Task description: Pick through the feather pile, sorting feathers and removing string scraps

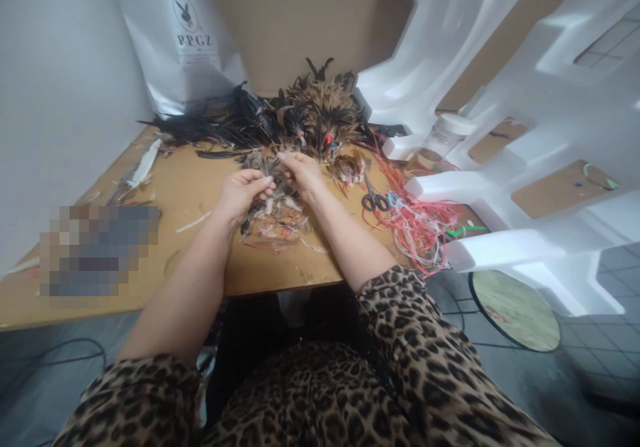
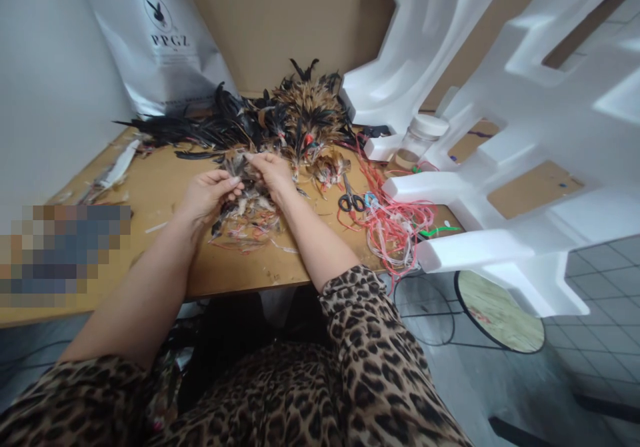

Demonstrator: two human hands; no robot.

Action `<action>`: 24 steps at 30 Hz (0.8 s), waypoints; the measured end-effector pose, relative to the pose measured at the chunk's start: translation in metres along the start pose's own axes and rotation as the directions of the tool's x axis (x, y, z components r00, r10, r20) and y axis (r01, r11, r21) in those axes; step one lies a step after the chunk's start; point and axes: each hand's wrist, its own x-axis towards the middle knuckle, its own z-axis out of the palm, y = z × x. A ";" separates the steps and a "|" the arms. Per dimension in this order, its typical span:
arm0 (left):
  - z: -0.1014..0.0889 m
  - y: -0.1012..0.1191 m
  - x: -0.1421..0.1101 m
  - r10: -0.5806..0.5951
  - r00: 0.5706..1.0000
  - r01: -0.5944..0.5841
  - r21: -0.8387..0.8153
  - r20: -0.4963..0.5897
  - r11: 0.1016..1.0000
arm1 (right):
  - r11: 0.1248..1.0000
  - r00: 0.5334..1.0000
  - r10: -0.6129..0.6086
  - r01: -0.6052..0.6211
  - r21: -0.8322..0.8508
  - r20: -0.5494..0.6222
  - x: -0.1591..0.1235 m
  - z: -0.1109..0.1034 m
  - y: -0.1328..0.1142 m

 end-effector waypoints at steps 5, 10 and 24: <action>-0.004 0.002 0.003 0.028 0.999 -0.029 -0.050 -0.024 0.998 | 0.999 0.995 -0.029 0.024 -0.049 -0.099 0.001 -0.007 -0.007; -0.008 0.002 0.006 0.016 0.999 -0.018 -0.071 -0.031 0.997 | 0.935 0.990 -0.126 0.139 -0.325 0.059 -0.004 -0.011 -0.015; -0.011 0.002 0.007 -0.003 0.997 -0.005 -0.119 -0.071 0.993 | 0.437 0.922 0.177 0.241 -0.867 0.345 -0.018 -0.027 -0.049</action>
